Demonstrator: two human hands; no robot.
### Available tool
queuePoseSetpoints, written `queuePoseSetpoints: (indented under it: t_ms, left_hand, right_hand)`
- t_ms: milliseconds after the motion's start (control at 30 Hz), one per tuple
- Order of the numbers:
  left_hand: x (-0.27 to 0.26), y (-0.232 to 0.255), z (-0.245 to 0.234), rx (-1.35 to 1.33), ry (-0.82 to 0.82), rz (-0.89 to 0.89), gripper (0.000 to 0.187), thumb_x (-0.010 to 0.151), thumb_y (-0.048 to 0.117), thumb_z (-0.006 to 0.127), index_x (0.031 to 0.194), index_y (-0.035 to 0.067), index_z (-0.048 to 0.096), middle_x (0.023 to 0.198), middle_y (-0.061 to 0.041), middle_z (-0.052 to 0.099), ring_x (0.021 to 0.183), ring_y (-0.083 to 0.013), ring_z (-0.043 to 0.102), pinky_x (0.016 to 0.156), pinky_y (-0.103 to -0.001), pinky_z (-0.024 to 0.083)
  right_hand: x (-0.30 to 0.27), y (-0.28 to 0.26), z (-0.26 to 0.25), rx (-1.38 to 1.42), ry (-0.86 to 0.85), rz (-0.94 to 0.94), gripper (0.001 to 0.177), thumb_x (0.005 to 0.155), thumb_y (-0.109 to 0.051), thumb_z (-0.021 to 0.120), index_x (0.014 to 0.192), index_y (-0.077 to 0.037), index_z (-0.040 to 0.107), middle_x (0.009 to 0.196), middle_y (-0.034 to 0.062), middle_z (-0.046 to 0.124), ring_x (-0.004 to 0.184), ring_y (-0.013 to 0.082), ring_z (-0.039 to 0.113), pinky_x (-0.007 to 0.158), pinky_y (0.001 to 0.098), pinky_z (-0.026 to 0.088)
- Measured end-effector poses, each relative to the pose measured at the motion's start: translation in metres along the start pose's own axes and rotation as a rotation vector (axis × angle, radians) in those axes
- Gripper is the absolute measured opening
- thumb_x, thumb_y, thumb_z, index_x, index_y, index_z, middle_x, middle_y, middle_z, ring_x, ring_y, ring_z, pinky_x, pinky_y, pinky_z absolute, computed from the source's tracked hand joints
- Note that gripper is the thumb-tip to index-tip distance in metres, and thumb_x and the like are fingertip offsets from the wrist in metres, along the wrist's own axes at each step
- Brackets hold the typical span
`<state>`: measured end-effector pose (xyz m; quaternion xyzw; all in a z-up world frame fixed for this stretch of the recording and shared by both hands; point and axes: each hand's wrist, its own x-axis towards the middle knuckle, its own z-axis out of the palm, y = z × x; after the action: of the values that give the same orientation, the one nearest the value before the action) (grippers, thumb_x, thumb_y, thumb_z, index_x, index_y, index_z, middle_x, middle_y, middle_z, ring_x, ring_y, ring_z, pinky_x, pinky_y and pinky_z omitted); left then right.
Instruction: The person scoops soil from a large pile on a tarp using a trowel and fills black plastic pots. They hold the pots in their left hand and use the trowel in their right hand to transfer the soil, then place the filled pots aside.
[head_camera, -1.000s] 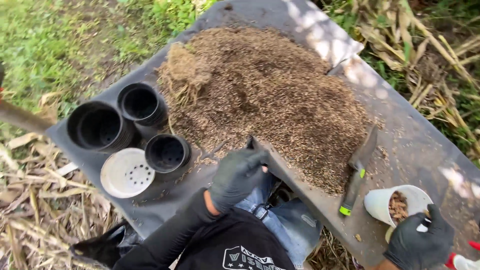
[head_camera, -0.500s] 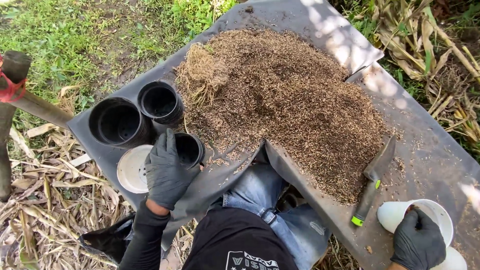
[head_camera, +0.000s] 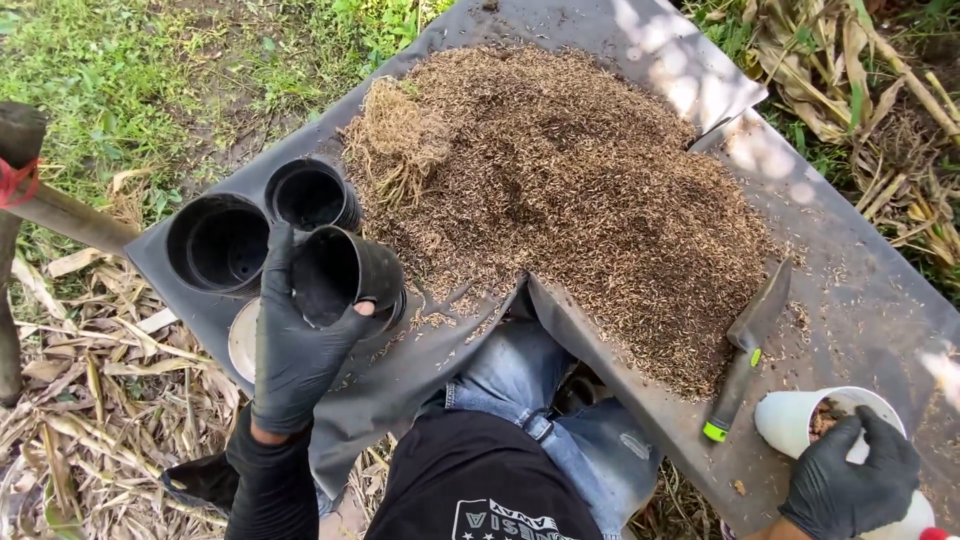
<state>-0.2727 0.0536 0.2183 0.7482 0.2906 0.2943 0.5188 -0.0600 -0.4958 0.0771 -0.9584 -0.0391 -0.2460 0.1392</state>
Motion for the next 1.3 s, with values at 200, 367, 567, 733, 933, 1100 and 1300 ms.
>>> queuePoseSetpoints:
  t_ms: [200,367,567,733,933,1100,1300]
  left_hand:
    - [-0.005,-0.002,0.068,-0.205,-0.153,-0.006,0.112,0.067,0.021,0.087,0.159,0.005,0.024,0.161,-0.019,0.039,0.15,-0.0245,0.038,0.125,-0.036,0.028]
    - [-0.026,-0.054,0.196,-0.798,-0.433,0.059,0.124,0.07,0.003,0.091,0.164,0.007,0.009,0.148,-0.022,0.047,0.14,-0.0324,0.048,0.122,-0.048,0.039]
    - [-0.04,-0.087,0.253,0.021,-0.386,0.424,0.122,0.058,0.031,0.095,0.158,-0.001,0.033,0.129,-0.025,0.061,0.117,-0.0455,0.06,0.109,-0.062,0.039]
    - [-0.048,-0.114,0.285,0.064,-0.309,0.543,0.127,0.056,0.036,0.098,0.159,-0.002,0.033,0.132,-0.024,0.06,0.116,-0.0422,0.062,0.107,-0.056,0.044]
    - [-0.052,-0.128,0.312,-0.088,-0.312,0.408,0.133,0.059,0.038,0.097,0.161,-0.001,0.022,0.141,-0.021,0.059,0.125,-0.0397,0.06,0.119,-0.059,0.02]
    - [-0.029,-0.069,0.278,-0.601,-0.26,0.174,0.143,0.046,0.001,0.101,0.161,0.0,0.015,0.135,-0.02,0.057,0.128,-0.0366,0.058,0.116,-0.055,0.039]
    - [-0.002,-0.111,0.214,-0.531,-0.14,0.144,0.148,0.054,0.0,0.1,0.163,0.008,-0.001,0.138,-0.019,0.049,0.129,-0.0366,0.057,0.116,-0.052,0.045]
  right_hand:
    - [-0.016,-0.088,-0.002,0.478,0.103,-0.123,0.014,0.112,0.012,0.059,0.121,0.015,0.07,0.11,0.0259,0.069,0.1,0.0348,0.063,0.093,0.0418,0.05]
    - [-0.001,-0.155,0.0,0.086,-0.286,-0.062,0.056,0.094,-0.012,0.064,0.143,0.011,0.053,0.123,0.0379,0.058,0.11,0.0528,0.056,0.092,0.0594,0.045]
    - [-0.004,-0.11,0.057,-0.113,-0.248,0.024,0.073,0.088,-0.015,0.064,0.154,0.008,0.042,0.141,0.0375,0.052,0.127,0.054,0.055,0.104,0.0566,0.047]
    - [0.001,-0.101,0.078,-0.094,-0.264,0.13,0.078,0.086,-0.008,0.056,0.159,0.005,0.032,0.136,0.0353,0.058,0.122,0.0519,0.06,0.095,0.0566,0.053]
    - [0.004,-0.111,0.048,0.035,-0.109,0.184,0.077,0.085,-0.008,0.055,0.16,-0.002,0.036,0.131,0.0294,0.054,0.119,0.0535,0.058,0.096,0.0567,0.051]
    - [-0.004,-0.109,0.001,0.156,-0.302,0.029,0.055,0.095,-0.018,0.067,0.149,-0.015,0.058,0.111,0.0215,0.069,0.105,0.0459,0.066,0.086,0.0572,0.053]
    - [-0.012,-0.117,-0.021,0.113,-0.711,-0.169,0.046,0.091,-0.032,0.068,0.136,-0.042,0.065,0.108,-0.0028,0.078,0.099,0.0273,0.075,0.08,0.0444,0.06]
